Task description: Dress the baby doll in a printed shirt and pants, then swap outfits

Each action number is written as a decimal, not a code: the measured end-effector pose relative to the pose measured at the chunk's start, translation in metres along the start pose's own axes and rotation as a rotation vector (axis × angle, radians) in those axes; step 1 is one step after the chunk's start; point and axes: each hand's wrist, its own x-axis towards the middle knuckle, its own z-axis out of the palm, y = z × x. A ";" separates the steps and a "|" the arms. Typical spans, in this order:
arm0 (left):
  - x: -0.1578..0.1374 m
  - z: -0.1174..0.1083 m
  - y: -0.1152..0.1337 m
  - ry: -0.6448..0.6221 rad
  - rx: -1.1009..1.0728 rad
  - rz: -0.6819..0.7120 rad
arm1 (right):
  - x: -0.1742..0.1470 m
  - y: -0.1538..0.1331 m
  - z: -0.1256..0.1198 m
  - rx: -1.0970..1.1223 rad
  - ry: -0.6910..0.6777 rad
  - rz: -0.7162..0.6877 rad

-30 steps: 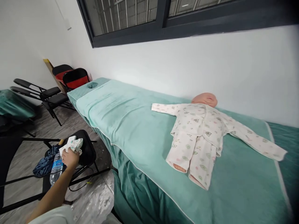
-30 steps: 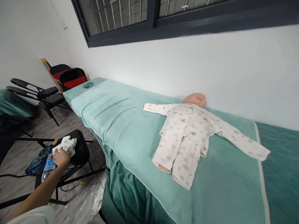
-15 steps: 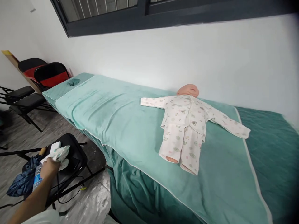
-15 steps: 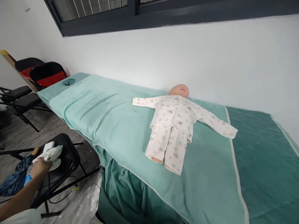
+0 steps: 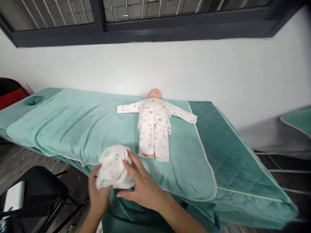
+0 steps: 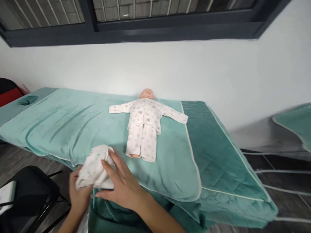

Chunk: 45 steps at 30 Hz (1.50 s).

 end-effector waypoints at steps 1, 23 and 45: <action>0.006 0.025 0.028 0.006 -0.092 -0.021 | 0.012 0.000 -0.004 0.052 0.005 0.034; -0.090 0.065 0.062 -1.412 0.021 0.208 | -0.029 0.127 -0.232 -0.659 0.644 0.366; -0.079 -0.015 0.051 -1.570 0.187 0.156 | -0.222 -0.056 -0.024 -0.157 -0.710 0.715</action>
